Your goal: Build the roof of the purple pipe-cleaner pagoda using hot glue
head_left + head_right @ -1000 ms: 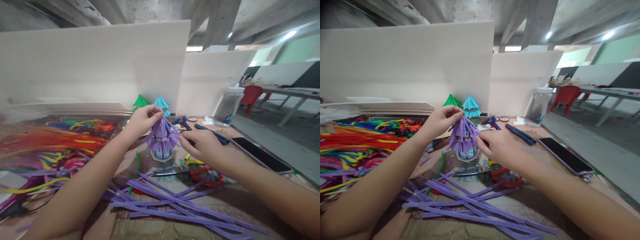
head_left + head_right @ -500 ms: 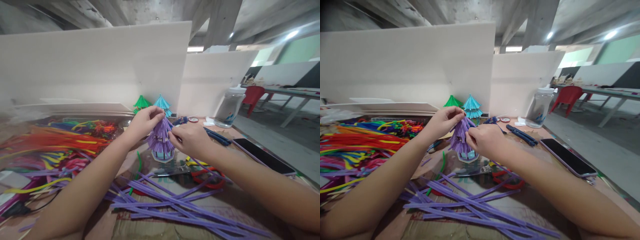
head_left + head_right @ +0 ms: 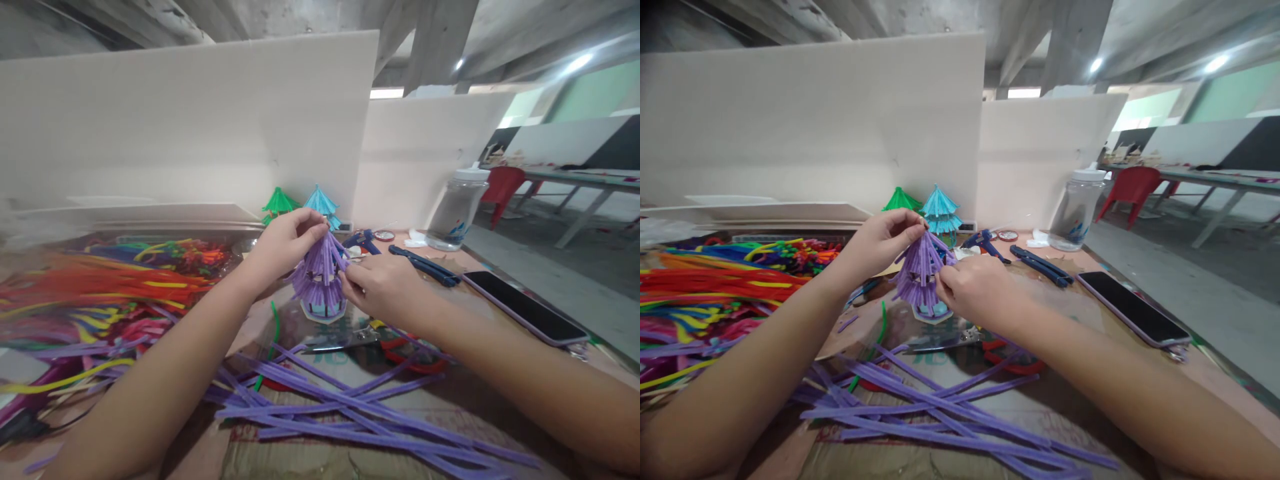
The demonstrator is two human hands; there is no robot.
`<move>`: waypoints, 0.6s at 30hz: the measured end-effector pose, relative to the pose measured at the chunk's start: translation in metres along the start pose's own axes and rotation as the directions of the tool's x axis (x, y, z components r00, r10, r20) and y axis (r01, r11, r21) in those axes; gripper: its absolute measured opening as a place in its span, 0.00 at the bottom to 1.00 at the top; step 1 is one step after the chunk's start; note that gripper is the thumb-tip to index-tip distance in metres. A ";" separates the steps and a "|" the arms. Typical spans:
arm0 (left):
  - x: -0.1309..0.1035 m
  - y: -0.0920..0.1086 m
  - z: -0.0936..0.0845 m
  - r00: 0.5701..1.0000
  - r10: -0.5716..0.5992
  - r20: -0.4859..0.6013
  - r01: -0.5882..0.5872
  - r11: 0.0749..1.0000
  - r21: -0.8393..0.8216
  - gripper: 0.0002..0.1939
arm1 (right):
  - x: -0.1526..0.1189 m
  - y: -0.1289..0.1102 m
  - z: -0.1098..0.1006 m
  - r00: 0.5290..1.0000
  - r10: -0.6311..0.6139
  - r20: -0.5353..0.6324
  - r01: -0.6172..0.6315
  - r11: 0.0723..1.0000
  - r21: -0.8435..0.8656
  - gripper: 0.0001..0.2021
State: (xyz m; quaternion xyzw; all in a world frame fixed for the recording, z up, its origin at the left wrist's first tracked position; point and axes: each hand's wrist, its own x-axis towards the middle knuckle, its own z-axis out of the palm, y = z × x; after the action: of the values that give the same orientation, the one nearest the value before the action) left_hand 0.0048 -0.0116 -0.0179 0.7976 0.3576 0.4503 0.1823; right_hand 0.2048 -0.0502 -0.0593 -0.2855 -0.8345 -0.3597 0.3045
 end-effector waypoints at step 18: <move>-0.006 0.009 0.001 1.000 0.027 0.013 -0.028 0.996 0.085 0.11 | -0.003 -0.003 0.001 0.998 -0.009 -0.061 0.011 1.000 0.029 0.18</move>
State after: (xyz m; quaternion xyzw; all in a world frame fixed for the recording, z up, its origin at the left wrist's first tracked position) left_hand 0.0070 -0.0224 -0.0163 0.8121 0.3643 0.4324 0.1442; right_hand 0.2041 -0.0522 -0.0628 -0.2657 -0.8315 -0.3574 0.3321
